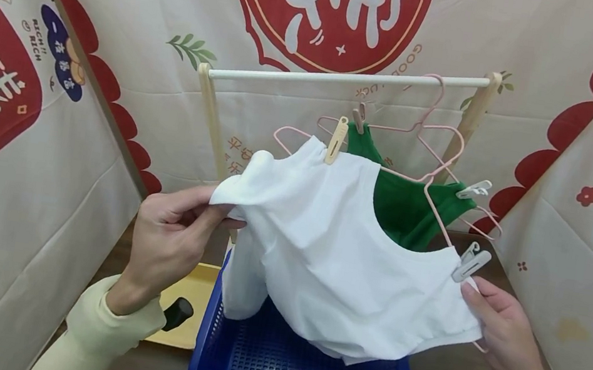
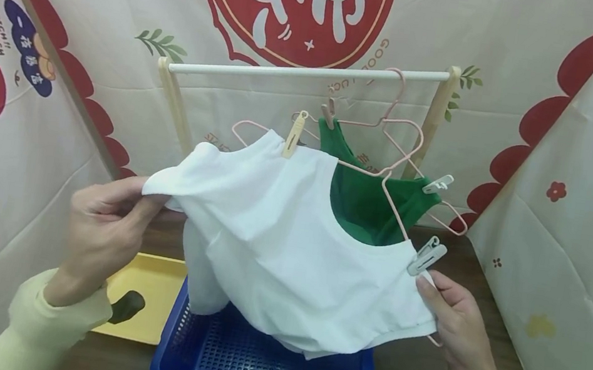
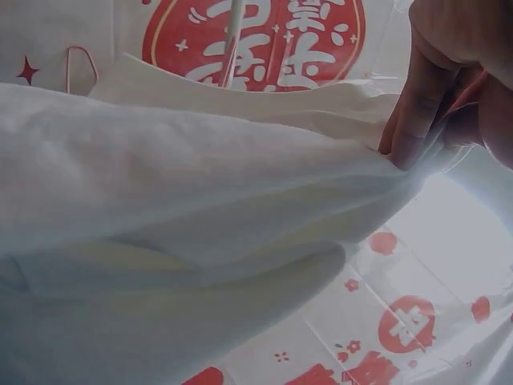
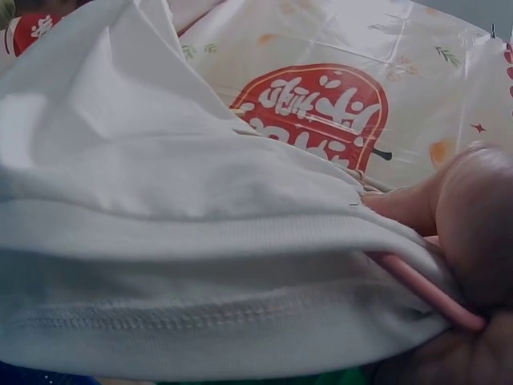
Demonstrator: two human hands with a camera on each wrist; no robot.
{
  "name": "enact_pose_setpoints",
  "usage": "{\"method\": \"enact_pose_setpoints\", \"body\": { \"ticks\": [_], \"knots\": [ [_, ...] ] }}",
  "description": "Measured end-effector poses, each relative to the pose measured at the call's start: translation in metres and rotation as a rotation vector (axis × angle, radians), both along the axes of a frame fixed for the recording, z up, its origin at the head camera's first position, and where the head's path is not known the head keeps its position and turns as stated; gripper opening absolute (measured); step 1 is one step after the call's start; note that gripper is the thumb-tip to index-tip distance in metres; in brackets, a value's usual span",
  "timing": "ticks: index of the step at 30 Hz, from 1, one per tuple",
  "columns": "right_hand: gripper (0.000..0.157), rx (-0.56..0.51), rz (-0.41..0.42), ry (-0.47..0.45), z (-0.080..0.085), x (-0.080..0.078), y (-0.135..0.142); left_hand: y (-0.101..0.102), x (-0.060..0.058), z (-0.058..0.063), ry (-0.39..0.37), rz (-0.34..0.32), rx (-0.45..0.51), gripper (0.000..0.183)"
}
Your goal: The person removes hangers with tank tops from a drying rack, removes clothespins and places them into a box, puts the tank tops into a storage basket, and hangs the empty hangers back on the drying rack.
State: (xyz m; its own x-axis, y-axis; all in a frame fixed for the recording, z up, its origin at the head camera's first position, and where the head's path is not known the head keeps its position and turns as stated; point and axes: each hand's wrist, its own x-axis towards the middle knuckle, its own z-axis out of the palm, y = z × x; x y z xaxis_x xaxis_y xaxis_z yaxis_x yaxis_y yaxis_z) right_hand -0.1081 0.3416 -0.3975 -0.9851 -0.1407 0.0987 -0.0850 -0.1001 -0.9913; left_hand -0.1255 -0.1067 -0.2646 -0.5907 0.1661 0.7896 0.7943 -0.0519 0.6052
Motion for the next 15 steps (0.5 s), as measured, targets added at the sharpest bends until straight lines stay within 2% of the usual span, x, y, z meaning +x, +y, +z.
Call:
{"method": "enact_pose_setpoints", "body": {
  "ticks": [4, 8, 11, 15],
  "knots": [
    [0.037, 0.007, 0.011, 0.002, 0.001, 0.003, 0.001, 0.001, 0.010, 0.007, 0.042, -0.019, 0.021, 0.018],
    [0.038, 0.037, 0.011, 0.015, 0.002, 0.005, 0.002, 0.003, 0.017, 0.011, 0.100, -0.083, 0.067, 0.014],
    [0.039, 0.061, 0.018, 0.029, 0.001, 0.007, 0.002, 0.002, 0.020, 0.012, 0.129, -0.120, 0.095, 0.014],
    [0.042, 0.032, 0.052, 0.053, 0.000, 0.010, 0.002, -0.001, 0.022, 0.010, 0.143, -0.121, 0.108, 0.014]
  ]
}}
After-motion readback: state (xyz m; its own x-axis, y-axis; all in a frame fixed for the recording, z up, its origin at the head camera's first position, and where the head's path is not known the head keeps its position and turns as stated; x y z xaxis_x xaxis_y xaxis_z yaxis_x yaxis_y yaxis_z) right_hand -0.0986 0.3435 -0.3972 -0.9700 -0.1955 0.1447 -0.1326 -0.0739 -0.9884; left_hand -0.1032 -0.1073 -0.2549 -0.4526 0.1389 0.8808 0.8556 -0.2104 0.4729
